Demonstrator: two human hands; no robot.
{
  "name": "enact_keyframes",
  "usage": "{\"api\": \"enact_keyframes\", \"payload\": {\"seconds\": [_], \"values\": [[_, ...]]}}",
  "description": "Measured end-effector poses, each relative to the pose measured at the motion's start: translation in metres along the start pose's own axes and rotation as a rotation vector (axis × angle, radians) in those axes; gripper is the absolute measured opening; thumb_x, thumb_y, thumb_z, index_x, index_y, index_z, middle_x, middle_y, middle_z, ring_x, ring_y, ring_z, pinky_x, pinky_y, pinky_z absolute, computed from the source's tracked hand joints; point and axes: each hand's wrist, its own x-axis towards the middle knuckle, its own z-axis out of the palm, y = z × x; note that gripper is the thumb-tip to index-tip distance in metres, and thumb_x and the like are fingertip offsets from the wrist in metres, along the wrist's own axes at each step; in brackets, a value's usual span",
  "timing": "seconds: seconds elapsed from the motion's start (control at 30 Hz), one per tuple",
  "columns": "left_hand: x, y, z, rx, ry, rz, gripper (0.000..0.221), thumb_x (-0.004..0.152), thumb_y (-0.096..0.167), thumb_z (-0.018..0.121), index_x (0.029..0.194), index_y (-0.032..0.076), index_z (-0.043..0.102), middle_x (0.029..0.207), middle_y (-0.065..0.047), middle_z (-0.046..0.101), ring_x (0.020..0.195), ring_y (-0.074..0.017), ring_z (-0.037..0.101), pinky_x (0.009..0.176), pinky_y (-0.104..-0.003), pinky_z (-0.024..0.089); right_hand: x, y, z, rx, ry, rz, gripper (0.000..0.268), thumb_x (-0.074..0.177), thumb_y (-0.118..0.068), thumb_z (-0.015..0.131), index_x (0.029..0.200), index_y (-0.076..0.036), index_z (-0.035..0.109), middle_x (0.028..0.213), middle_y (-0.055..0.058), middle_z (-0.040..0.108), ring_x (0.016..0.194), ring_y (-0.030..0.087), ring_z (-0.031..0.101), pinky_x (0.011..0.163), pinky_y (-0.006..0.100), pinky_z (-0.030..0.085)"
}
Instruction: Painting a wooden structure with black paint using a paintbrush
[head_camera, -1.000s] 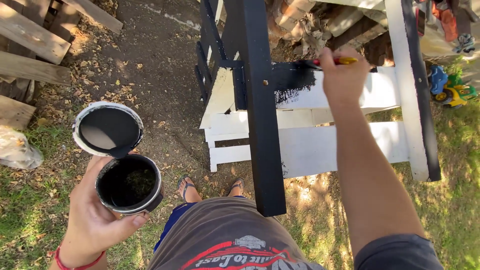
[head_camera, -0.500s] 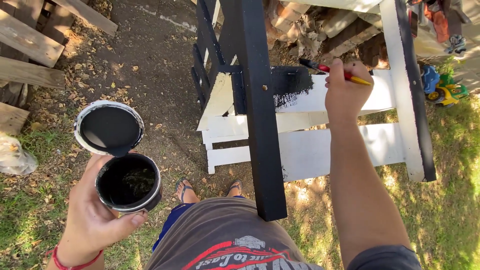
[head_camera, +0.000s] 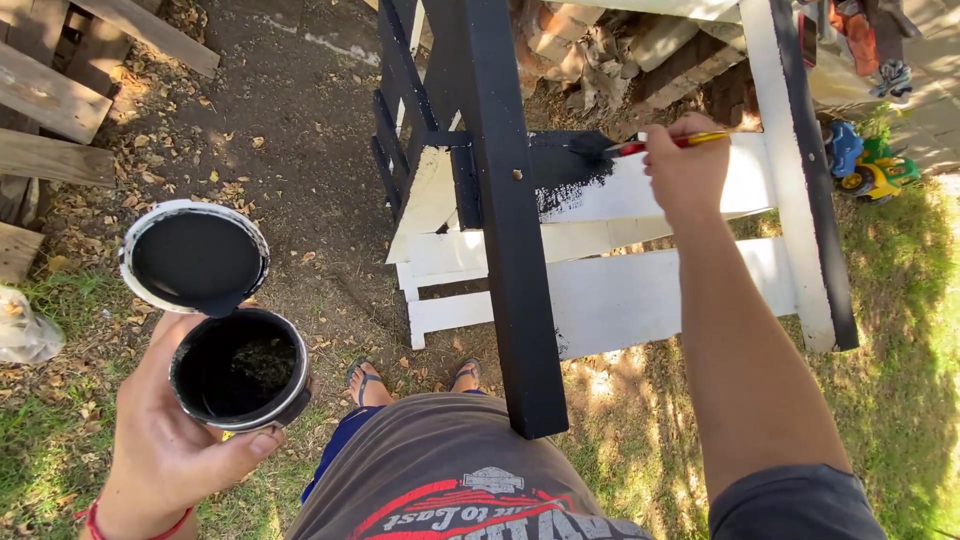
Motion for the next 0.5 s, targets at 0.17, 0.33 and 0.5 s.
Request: {"api": "enact_keyframes", "payload": {"seconds": [0.17,0.33,0.5], "values": [[0.001,0.0,-0.002,0.038,-0.006,0.03,0.071,0.059,0.032,0.073,0.121,-0.001,0.061,0.116,-0.012,0.064,0.114,-0.0246,0.054,0.102,-0.038,0.043,0.004,-0.002,-0.004,0.057,0.101,-0.096,0.029,0.092,-0.012,0.064,0.068,-0.013,0.049,0.065,0.002,0.056,0.056,0.01,0.062,0.051,0.024,0.051],[0.001,0.0,-0.001,-0.009,0.0,0.002,0.077,0.057,0.029,0.075,0.125,-0.003,0.057,0.117,-0.016,0.057,0.113,-0.0269,0.056,0.099,-0.037,0.046,0.025,0.034,0.002,-0.05,0.133,-0.219,0.028,0.092,-0.009,0.068,0.067,-0.014,0.054,0.068,-0.001,0.05,0.063,0.01,0.047,0.056,0.028,0.042],[0.004,0.001,-0.001,0.013,0.003,0.031,0.075,0.059,0.031,0.073,0.124,-0.004,0.058,0.121,-0.016,0.061,0.119,-0.0278,0.054,0.106,-0.041,0.043,0.007,-0.001,-0.004,0.345,0.229,0.018,0.032,0.086,-0.01,0.066,0.063,-0.013,0.044,0.062,0.006,0.061,0.047,0.011,0.055,0.039,0.022,0.043]]}}
